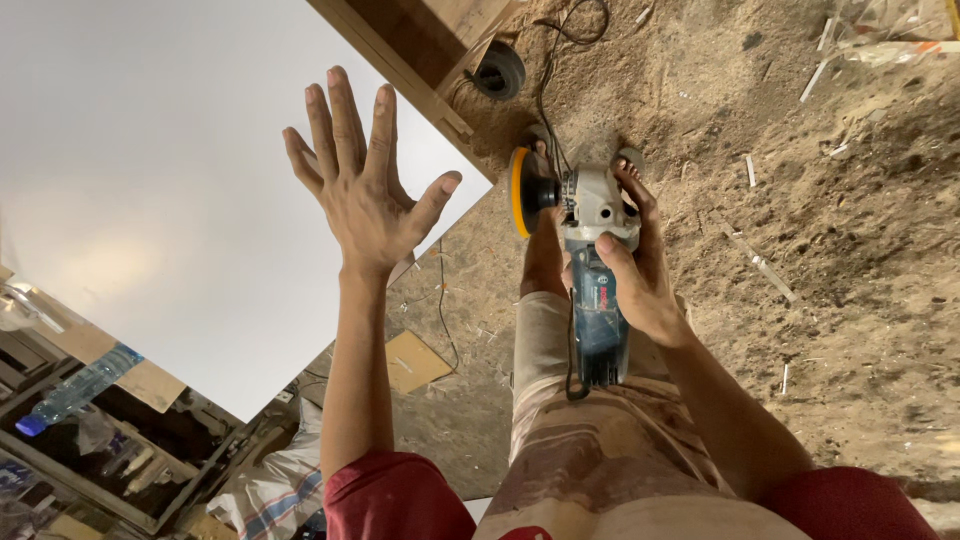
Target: The person sands the surface and edges of white panels using a hand-held power sander, occasionally moving and stacking the panels by hand.
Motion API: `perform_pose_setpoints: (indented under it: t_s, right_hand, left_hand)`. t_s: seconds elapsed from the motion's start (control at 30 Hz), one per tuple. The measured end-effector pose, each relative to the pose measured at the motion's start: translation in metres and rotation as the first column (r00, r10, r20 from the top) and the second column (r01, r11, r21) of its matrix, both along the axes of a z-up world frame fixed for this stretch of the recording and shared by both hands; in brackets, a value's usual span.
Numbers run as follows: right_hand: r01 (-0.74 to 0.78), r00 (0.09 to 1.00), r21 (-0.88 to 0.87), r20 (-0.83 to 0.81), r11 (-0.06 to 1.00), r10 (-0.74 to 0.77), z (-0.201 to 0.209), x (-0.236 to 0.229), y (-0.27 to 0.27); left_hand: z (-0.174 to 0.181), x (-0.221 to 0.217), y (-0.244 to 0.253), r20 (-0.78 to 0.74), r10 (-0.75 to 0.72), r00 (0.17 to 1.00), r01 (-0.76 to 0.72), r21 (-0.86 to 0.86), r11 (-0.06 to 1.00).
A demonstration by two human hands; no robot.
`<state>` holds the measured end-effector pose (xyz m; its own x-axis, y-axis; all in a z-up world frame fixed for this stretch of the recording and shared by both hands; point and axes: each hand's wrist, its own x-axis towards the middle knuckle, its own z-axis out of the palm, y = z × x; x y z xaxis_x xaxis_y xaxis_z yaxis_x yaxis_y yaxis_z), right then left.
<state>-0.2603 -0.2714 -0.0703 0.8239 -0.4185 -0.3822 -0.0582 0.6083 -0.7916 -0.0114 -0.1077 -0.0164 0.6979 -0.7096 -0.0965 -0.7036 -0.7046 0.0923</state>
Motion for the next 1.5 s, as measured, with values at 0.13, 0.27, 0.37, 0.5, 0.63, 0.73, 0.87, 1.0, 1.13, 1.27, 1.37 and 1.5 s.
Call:
perform_pose_setpoints:
  t_s: [0.13, 0.27, 0.37, 0.5, 0.63, 0.73, 0.87, 1.0, 1.13, 1.27, 1.37, 1.5]
  right_hand:
    - [-0.033, 0.997, 0.095, 0.078, 0.995, 0.025, 0.013, -0.001, 0.000]
    - [-0.056, 0.998, 0.142, -0.018, 0.988, 0.059, 0.004, 0.002, -0.002]
    - [-0.047, 0.999, 0.171, -0.016, 0.984, 0.050, -0.008, 0.002, -0.006]
    - [-0.040, 0.998, 0.130, 0.055, 0.991, 0.033, 0.006, 0.002, -0.008]
    - [-0.052, 0.998, 0.108, 0.037, 0.993, 0.049, 0.015, 0.003, -0.004]
    - [-0.045, 0.997, -0.109, -0.073, 0.993, 0.037, 0.004, -0.001, 0.001]
    - [0.048, 0.999, 0.270, -0.028, 0.962, -0.042, -0.008, -0.006, 0.009]
    - [0.098, 0.992, 0.259, -0.098, 0.961, -0.075, 0.000, -0.005, 0.015]
    - [-0.019, 0.976, -0.377, -0.207, 0.926, -0.065, 0.003, -0.001, 0.013]
    - [-0.030, 0.990, -0.306, -0.144, 0.951, -0.015, -0.001, 0.001, 0.013]
    - [-0.002, 0.991, -0.107, -0.133, 0.994, -0.012, -0.008, 0.002, 0.012]
    - [0.052, 0.994, 0.185, -0.104, 0.981, -0.033, 0.005, 0.004, 0.008]
  left_hand:
    - [-0.002, 0.000, 0.000, 0.011, 0.001, 1.000, -0.001, -0.010, 1.000]
    - [-0.003, 0.000, 0.003, 0.001, -0.006, 1.000, 0.006, -0.019, 1.000]
    - [-0.002, 0.001, 0.001, 0.009, -0.007, 1.000, 0.007, -0.019, 1.000]
    - [-0.003, 0.001, 0.003, 0.002, -0.005, 1.000, 0.005, -0.019, 1.000]
    - [-0.001, 0.000, 0.002, 0.005, -0.012, 1.000, 0.012, -0.040, 0.999]
    - [-0.001, 0.000, 0.001, -0.008, -0.007, 1.000, 0.006, -0.044, 0.999]
    - [-0.002, 0.000, 0.001, 0.002, -0.012, 1.000, 0.012, -0.061, 0.998]
    - [-0.002, 0.001, 0.002, 0.015, -0.019, 1.000, 0.020, -0.071, 0.997]
    - [-0.001, 0.001, 0.000, 0.016, -0.019, 1.000, 0.020, -0.081, 0.997]
    - [-0.003, 0.000, 0.002, 0.006, -0.021, 1.000, 0.021, -0.086, 0.996]
    - [-0.002, 0.000, 0.002, 0.006, -0.022, 1.000, 0.022, -0.084, 0.996]
    - [-0.002, 0.000, 0.002, -0.001, -0.010, 1.000, 0.010, -0.061, 0.998]
